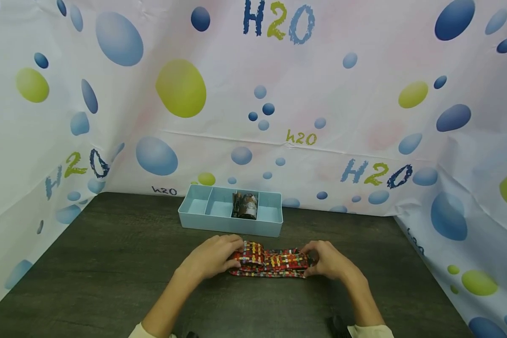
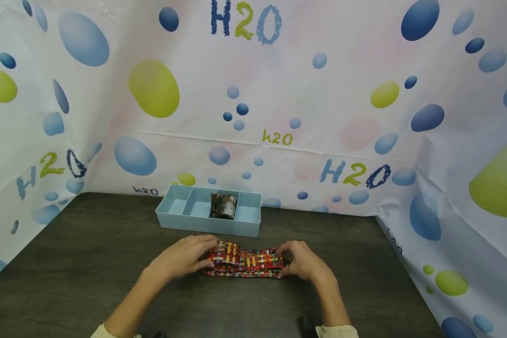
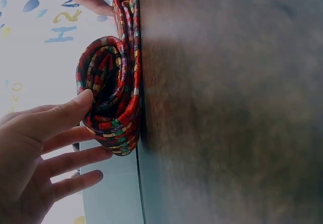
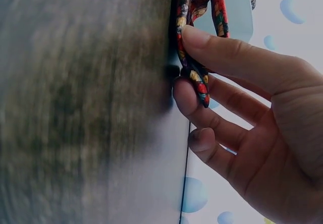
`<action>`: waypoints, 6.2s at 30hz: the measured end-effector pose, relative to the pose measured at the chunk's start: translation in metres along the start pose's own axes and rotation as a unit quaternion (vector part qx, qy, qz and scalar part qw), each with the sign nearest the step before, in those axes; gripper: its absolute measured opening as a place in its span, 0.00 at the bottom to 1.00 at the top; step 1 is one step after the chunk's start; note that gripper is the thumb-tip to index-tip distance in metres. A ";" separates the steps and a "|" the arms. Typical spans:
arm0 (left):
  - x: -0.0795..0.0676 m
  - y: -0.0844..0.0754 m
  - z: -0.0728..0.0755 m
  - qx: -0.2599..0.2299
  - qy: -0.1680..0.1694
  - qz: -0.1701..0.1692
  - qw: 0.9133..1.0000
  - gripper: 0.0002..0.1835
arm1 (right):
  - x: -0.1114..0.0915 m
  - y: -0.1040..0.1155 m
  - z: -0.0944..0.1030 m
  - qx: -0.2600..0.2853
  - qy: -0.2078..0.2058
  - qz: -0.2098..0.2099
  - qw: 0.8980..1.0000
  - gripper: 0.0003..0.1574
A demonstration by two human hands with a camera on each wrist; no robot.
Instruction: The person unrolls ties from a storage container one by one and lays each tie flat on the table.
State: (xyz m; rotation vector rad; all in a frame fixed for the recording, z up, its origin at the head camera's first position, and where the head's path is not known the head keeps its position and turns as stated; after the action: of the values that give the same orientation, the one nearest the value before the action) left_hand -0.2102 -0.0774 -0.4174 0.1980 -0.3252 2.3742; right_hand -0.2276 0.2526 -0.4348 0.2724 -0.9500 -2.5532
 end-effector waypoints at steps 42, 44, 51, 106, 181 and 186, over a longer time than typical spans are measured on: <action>0.000 0.019 -0.008 -0.234 -0.015 0.087 0.968 0.43 | -0.001 -0.001 -0.004 -0.021 -0.017 0.016 1.000 0.27; -0.006 0.023 -0.007 -0.240 -0.020 0.089 0.967 0.44 | -0.001 -0.001 -0.004 -0.022 -0.018 0.018 0.999 0.26; -0.021 0.032 0.001 -0.227 -0.018 0.091 0.969 0.47 | 0.000 -0.001 -0.004 -0.026 -0.017 0.019 0.999 0.25; -0.042 0.045 0.014 -0.159 -0.002 0.096 0.983 0.31 | 0.000 -0.003 -0.005 -0.022 -0.020 0.001 1.000 0.26; -0.093 0.099 0.045 -0.235 0.053 0.214 0.947 0.37 | -0.001 -0.004 -0.003 -0.020 -0.026 0.002 0.999 0.27; -0.089 0.097 0.040 -0.193 0.037 0.205 0.959 0.34 | -0.001 -0.006 -0.003 -0.021 -0.026 0.004 0.999 0.27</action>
State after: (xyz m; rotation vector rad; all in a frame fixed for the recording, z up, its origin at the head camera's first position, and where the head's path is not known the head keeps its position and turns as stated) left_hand -0.2100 -0.2150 -0.4173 -0.1577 -0.8531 2.6481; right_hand -0.2270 0.2553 -0.4408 0.1921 -0.9138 -2.5810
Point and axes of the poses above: each hand's wrist, its own x-axis towards the middle knuckle, its own z-axis out of the back of the hand, y = z × x, the point moved 1 cm from there along x, towards the middle knuckle, and after that the axes turned 6 degrees about -y, right-handed, at the moved point
